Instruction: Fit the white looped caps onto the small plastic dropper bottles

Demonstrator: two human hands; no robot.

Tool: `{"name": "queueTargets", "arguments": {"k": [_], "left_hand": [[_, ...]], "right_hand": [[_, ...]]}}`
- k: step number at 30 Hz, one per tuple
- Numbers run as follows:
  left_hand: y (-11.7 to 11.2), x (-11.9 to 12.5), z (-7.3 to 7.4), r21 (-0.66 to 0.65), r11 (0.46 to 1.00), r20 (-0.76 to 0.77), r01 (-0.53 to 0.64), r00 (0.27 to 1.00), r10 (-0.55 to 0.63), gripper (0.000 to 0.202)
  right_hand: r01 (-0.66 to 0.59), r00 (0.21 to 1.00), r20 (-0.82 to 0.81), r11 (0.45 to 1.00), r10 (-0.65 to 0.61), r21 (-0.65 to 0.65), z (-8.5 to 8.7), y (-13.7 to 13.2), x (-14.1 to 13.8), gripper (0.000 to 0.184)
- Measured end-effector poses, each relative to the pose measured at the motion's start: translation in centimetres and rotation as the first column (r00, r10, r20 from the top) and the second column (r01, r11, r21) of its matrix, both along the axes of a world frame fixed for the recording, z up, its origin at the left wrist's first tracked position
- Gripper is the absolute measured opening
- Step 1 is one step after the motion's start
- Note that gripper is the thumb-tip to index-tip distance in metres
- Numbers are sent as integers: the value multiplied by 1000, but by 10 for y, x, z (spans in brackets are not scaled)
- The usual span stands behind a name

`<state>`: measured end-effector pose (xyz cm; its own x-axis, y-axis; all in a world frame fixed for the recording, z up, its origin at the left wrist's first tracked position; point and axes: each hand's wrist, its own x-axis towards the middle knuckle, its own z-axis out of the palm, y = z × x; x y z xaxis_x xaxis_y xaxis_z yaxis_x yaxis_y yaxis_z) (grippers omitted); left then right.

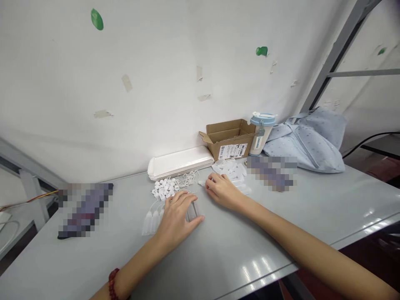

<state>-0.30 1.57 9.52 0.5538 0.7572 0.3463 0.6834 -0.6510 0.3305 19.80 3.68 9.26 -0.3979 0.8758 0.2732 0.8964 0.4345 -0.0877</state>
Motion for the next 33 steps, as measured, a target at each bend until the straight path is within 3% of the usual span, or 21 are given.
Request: {"name": "queueTargets", "arguments": {"k": [6, 12, 33], "left_hand": [[0, -1, 2, -2, 1000, -40, 6, 999, -6, 36], [2, -3, 7, -93, 996, -89, 4, 996, -13, 42], [-4, 1, 18, -217, 975, -120, -43, 993, 17, 39]], "right_hand": [[69, 994, 89, 998, -70, 7, 0, -2, -3, 14], [100, 981, 161, 993, -108, 55, 4, -5, -1, 14], [156, 974, 160, 987, -161, 40, 2, -7, -2, 16]]}}
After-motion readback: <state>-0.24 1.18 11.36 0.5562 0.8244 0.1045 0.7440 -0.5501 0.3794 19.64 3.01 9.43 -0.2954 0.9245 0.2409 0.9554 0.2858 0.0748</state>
